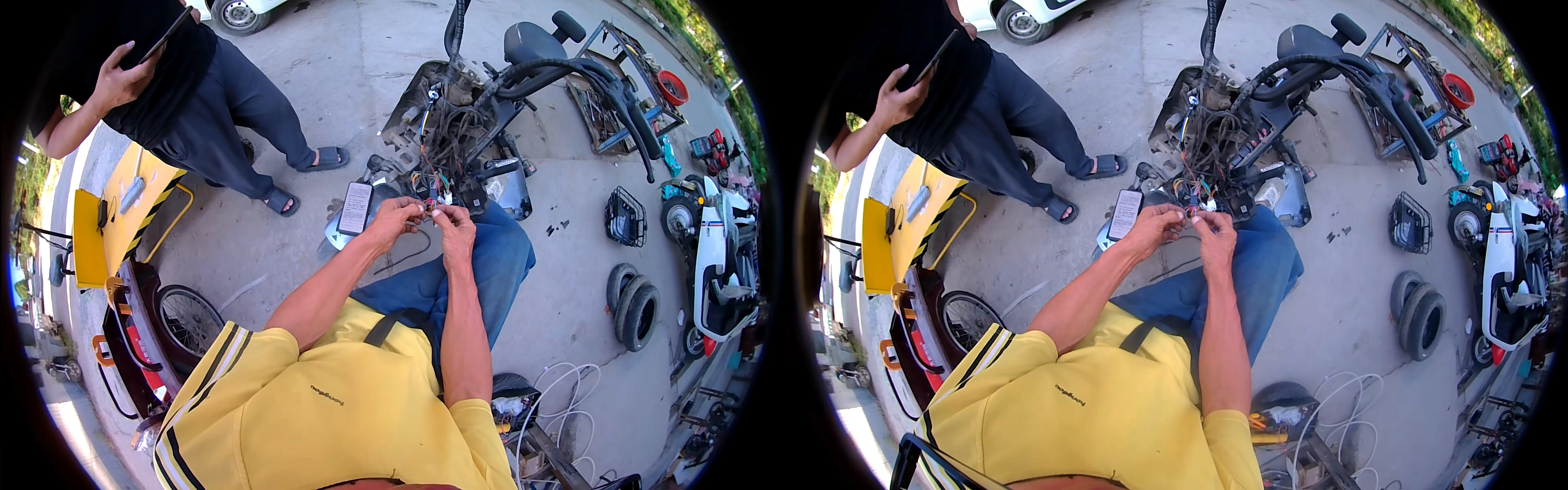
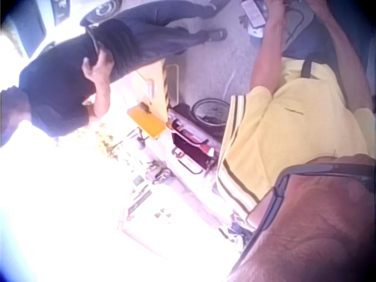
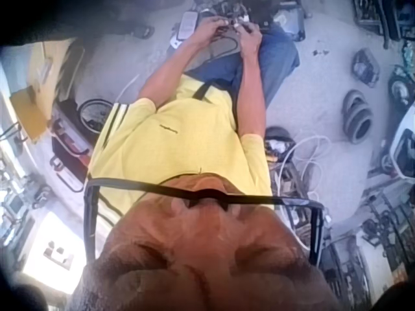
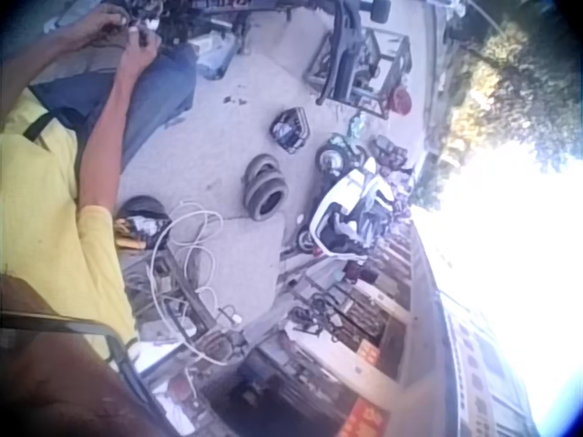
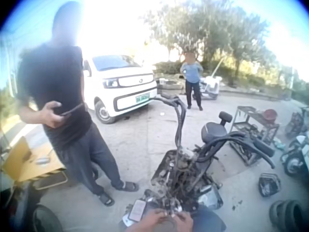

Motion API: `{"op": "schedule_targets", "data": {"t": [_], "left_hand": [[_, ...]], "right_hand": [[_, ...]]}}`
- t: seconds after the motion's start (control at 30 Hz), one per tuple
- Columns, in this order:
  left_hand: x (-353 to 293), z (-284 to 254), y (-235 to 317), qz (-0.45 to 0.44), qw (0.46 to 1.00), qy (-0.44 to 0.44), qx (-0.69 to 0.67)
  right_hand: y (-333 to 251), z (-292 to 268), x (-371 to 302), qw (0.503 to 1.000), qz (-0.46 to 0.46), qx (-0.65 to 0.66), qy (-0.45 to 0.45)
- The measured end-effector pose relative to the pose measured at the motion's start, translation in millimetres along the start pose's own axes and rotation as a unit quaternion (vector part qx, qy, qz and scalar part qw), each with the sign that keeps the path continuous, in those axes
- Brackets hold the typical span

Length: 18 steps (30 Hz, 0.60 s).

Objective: The person sits on the ground and works on a scooter's exposed wiring harness, stripping and twisting wires by hand. Another person stands nearby and occasionally points at the wiring while the camera wearer continues to manipulate the wires.

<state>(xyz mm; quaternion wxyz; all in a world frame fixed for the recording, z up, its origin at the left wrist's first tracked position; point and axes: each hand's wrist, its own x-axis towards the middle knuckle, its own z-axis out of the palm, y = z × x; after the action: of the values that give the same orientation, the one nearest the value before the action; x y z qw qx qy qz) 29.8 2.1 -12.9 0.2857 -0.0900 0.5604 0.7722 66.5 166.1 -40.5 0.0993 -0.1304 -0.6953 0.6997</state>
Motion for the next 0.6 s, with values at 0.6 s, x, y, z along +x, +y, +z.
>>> {"op": "schedule_targets", "data": {"t": [0.6], "left_hand": [[0.8, 0.4, -1.1, -0.009, 1.000, 0.000, 0.010]], "right_hand": [[-0.4, 5.6, 0.7, 1.000, -0.001, 0.004, 0.019]]}}
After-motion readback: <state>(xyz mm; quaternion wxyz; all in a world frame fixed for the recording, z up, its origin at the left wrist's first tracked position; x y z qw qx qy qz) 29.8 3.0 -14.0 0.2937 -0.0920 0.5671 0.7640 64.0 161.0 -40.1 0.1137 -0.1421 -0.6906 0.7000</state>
